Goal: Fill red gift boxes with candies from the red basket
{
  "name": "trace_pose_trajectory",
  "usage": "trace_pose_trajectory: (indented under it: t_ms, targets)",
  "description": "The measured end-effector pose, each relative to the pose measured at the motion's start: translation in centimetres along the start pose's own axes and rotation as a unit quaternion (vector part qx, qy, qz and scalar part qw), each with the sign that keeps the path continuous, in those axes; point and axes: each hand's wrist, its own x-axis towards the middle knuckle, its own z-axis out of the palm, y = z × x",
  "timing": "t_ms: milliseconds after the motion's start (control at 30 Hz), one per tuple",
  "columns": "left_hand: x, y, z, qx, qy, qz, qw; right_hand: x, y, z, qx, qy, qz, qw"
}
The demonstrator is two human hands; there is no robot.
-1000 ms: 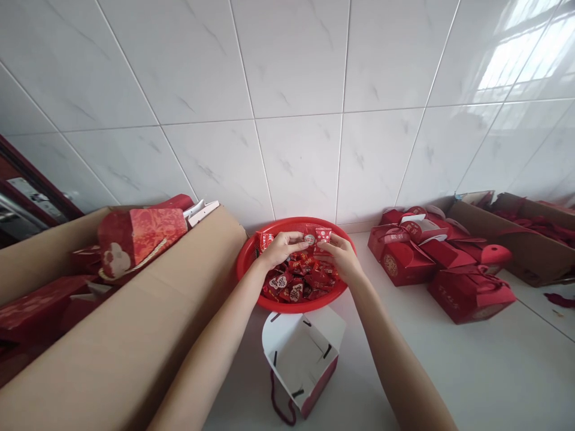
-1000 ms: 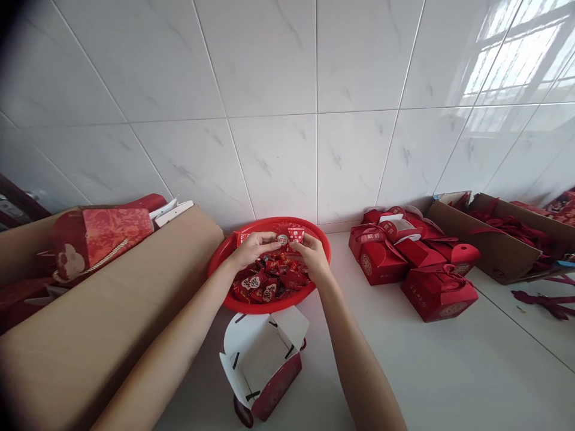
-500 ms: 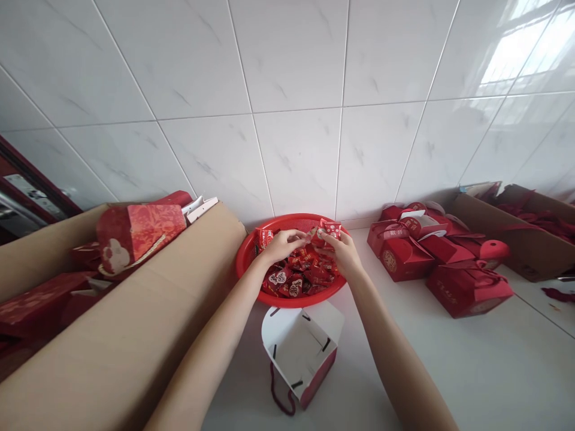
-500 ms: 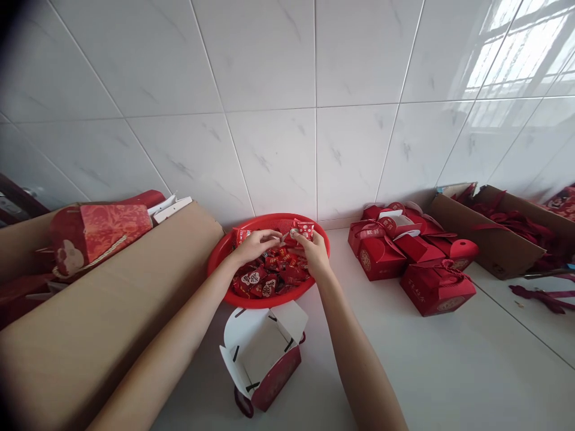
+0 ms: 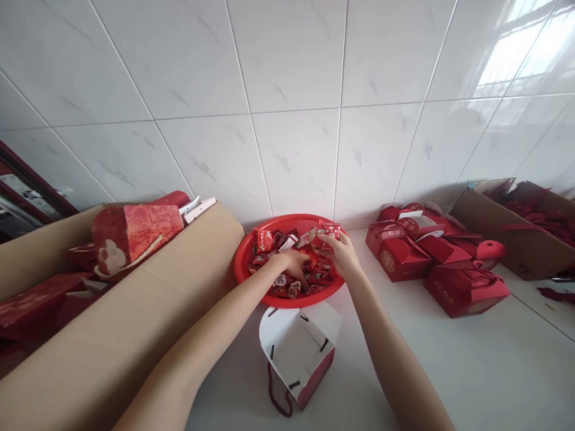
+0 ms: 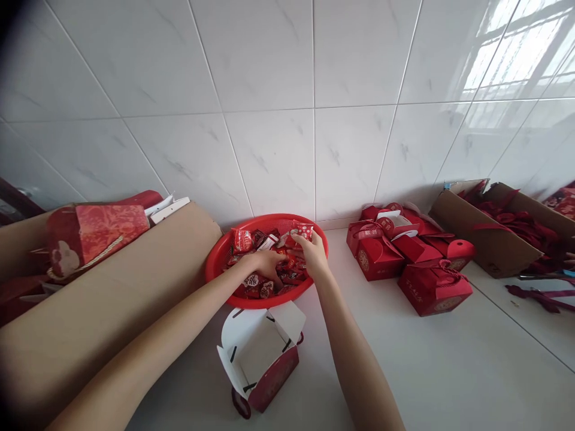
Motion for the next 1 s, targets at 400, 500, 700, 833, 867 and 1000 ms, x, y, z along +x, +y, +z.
trace_pose_trajectory:
  t_ms: [400, 500, 700, 833, 867, 1000]
  targets:
    - [-0.4, -1.9, -0.3, -0.167, 0.145, 0.016, 0.975, 0.3, 0.3, -0.2, -0.004, -0.006, -0.012, 1.000]
    - [-0.5, -2.9, -0.6, -0.315, 0.206, 0.022, 0.926, 0.3, 0.2, -0.2, -0.010, -0.008, -0.012, 1.000]
    - [-1.0, -3.2, -0.9, -0.437, 0.260, 0.031, 0.860, 0.3, 0.2, -0.2, -0.013, -0.006, -0.014, 1.000]
    - [-1.4, -2.9, -1.1, -0.461, 0.277, 0.037, 0.842, 0.3, 0.2, -0.3, -0.022, -0.010, -0.015, 1.000]
    - [-1.4, -2.9, -1.1, -0.469, 0.278, 0.042, 0.838, 0.3, 0.2, -0.3, -0.024, -0.010, -0.015, 1.000]
    - [-1.5, -2.9, -1.0, -0.483, 0.297, 0.055, 0.822, 0.3, 0.2, -0.2, -0.028, 0.000, -0.009, 1.000]
